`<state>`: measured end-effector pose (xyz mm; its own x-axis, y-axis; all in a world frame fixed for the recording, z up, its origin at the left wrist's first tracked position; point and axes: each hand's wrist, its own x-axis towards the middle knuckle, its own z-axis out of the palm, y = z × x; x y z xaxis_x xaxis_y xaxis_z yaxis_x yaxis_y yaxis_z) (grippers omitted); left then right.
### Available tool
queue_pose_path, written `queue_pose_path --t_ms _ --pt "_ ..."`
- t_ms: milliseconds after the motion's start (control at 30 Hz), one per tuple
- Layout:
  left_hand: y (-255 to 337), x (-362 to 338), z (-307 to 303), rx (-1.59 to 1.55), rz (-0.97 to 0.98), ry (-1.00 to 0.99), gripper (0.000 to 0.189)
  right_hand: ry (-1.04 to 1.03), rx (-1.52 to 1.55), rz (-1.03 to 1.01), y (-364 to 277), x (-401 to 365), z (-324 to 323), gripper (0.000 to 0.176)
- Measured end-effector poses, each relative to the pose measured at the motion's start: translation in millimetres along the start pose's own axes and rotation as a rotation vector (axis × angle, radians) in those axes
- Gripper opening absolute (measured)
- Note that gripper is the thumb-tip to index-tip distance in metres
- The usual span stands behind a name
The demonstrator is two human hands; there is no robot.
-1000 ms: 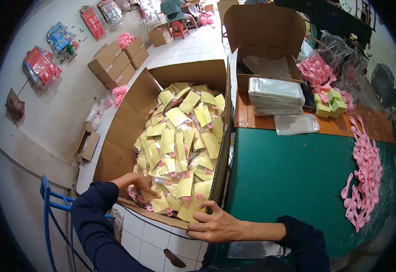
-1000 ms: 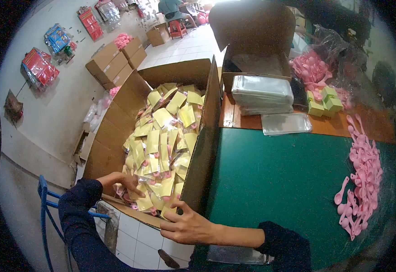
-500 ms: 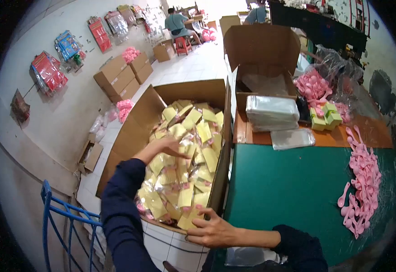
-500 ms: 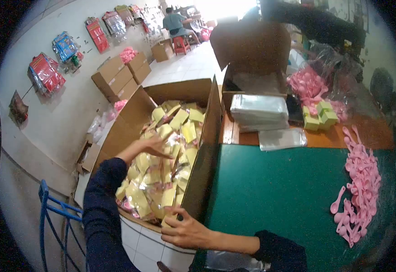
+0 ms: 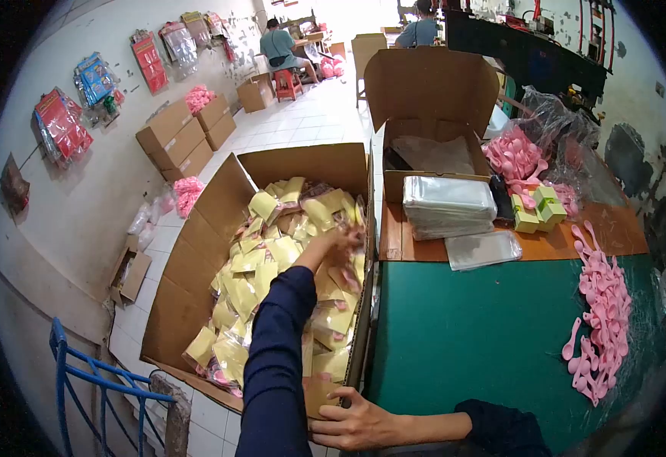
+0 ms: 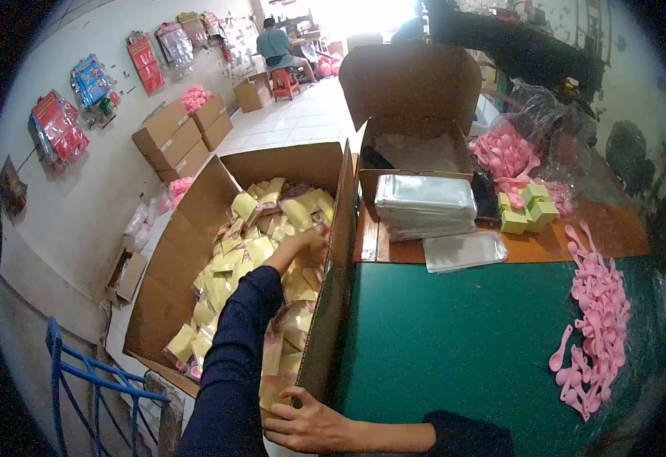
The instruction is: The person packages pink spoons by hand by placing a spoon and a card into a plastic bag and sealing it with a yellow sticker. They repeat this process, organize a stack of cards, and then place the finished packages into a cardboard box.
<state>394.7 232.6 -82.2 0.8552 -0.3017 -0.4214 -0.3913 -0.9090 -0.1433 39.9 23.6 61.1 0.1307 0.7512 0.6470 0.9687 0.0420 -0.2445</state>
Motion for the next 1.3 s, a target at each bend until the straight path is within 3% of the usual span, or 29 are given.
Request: queue_pose_path --t_ms 100,200,300,333,433,500,567,633,700,800,1033,1067,1200,1300 --pt "20.4 -34.3 -16.2 0.063 0.047 -0.035 0.066 0.059 0.025 0.0 0.1 1.2 5.6 0.008" --pt "25.1 -38.0 -20.9 0.121 0.023 0.094 0.067 0.051 0.008 -0.008 0.9 -0.6 6.6 0.005" --pt "-11.8 24.7 51.4 0.471 0.014 0.865 0.079 0.033 0.006 -0.021 1.9 0.5 2.5 0.004" --pt "1.2 0.7 13.5 0.211 -0.002 0.551 0.079 0.039 0.023 -0.021 1.2 -0.1 3.5 0.007" --pt "-4.3 -62.6 -55.3 -0.453 0.252 0.106 0.088 0.063 0.01 -0.025 1.6 0.5 6.5 0.009" --pt "8.4 -122.4 -81.1 -0.365 0.183 0.085 0.098 0.033 0.004 -0.021 1.1 1.8 2.6 0.006" --pt "6.2 -151.9 -50.8 -0.239 0.28 -0.061 0.105 0.065 0.023 -0.025 0.2 1.9 4.6 0.004" --pt "57.1 -212.2 -41.8 0.079 0.343 -0.246 0.106 0.06 0.0 -0.025 1.0 2.3 3.8 0.004" --pt "78.2 -239.2 -1.8 0.041 0.373 0.073 0.1 -0.014 -0.019 -0.026 2.0 0.1 0.5 0.007" --pt "80.1 -231.6 4.0 0.071 0.328 0.083 0.118 -0.007 -0.022 -0.018 3.0 2.8 0.8 0.007" --pt "84.4 -239.6 -4.3 0.17 0.305 0.178 0.104 0.081 0.006 -0.026 0.6 2.0 3.9 0.006" --pt "85.0 -248.2 -15.6 0.154 0.302 0.061 0.097 0.084 0.004 -0.026 0.8 1.8 4.7 0.006" --pt "74.4 -278.9 -29.0 -0.147 0.367 -0.269 0.1 0.082 0.0 -0.029 1.2 -0.1 6.5 0.007" --pt "96.0 -297.2 -9.3 0.042 0.407 -0.372 0.096 0.116 -0.003 -0.037 1.5 0.5 7.5 0.006"
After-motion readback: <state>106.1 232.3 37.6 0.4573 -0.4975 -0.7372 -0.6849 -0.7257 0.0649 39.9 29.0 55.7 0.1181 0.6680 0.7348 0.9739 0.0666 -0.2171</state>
